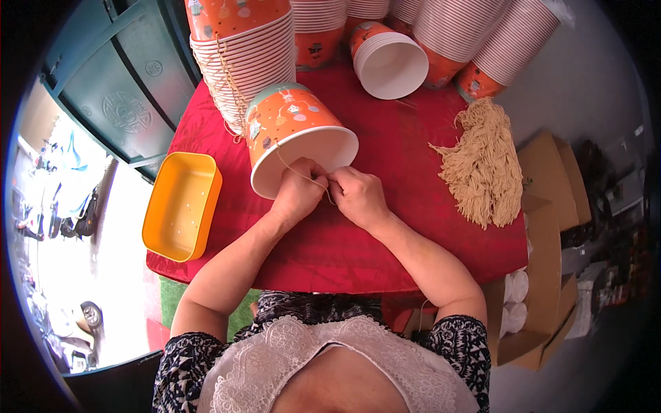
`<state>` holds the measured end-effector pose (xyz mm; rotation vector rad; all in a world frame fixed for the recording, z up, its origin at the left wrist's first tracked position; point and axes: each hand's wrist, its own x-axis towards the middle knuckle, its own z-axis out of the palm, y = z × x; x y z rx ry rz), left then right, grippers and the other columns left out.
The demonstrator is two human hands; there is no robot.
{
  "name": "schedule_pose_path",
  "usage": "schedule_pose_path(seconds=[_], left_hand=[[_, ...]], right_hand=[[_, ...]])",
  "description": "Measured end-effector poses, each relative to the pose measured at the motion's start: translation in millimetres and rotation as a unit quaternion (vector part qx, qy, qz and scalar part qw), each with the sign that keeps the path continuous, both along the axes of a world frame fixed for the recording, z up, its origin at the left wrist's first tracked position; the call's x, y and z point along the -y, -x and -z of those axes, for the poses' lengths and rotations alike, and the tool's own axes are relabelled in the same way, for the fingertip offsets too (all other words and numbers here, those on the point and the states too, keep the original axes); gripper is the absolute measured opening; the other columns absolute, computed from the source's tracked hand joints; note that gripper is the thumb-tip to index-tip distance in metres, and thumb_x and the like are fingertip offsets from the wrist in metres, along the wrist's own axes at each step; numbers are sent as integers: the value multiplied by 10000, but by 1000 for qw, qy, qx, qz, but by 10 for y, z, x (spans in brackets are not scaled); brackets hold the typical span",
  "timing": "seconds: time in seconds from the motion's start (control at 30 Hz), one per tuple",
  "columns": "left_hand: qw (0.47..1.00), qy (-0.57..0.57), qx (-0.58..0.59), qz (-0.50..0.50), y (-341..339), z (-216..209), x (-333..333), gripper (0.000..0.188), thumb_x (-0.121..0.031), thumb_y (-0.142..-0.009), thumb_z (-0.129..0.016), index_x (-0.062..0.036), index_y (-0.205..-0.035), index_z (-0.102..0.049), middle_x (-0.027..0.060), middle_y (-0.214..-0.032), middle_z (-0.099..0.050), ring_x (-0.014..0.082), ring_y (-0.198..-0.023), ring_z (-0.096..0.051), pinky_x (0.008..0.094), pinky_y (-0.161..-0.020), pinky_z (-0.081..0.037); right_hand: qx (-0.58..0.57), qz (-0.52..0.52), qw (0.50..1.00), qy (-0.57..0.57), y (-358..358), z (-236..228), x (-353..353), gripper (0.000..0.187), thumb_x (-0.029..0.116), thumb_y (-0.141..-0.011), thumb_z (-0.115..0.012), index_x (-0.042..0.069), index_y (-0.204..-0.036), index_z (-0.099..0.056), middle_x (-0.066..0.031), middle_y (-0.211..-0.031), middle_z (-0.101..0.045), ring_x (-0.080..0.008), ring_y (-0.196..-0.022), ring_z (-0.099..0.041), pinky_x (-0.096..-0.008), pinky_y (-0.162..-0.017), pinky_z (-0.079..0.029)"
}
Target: Attaching string handles to large paper tubs by threading them through pre-drilled holes and knotting them.
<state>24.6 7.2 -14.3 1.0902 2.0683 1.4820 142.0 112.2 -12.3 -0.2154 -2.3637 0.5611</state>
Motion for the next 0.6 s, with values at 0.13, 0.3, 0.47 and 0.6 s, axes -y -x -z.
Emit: schedule_pose_path(seconds=[0.13,0.3,0.47,0.6], left_hand=[[999,34,25,13,-27,-129,18,74,-15,-752,-604,54,-737,-627,201,-767,-655,301,-713,-649,378,-643,-515],[997,-3,-78,4,-58,-101,44,45,-8,-741,-619,35,-748,-629,182,-780,-650,296,-742,-646,378,-669,-512],[992,-21,-121,8,-36,-54,29,38,1,-727,-629,29,-753,-631,173,-787,-638,306,-744,-637,381,-681,-511],[988,-28,-151,27,-21,-11,40,40,0,-782,-602,38,-775,-594,141,-763,-595,227,-611,-606,330,-522,-485]], right_hand=[[-5,2,1000,0,-1,-15,-3,40,18,-769,-641,36,-797,-619,-145,-749,-644,-334,-665,-642,-420,-543,-511],[6,-2,996,90,12,50,-30,42,29,-778,-627,18,-818,-624,-149,-767,-656,-305,-674,-659,-385,-570,-514],[78,-3,986,150,-4,-52,-78,71,53,-796,-609,11,-841,-644,-145,-775,-674,-259,-681,-669,-358,-609,-520],[130,-18,972,197,-6,-62,-148,113,74,-812,-602,11,-877,-669,-129,-780,-690,-219,-687,-671,-342,-631,-521]])
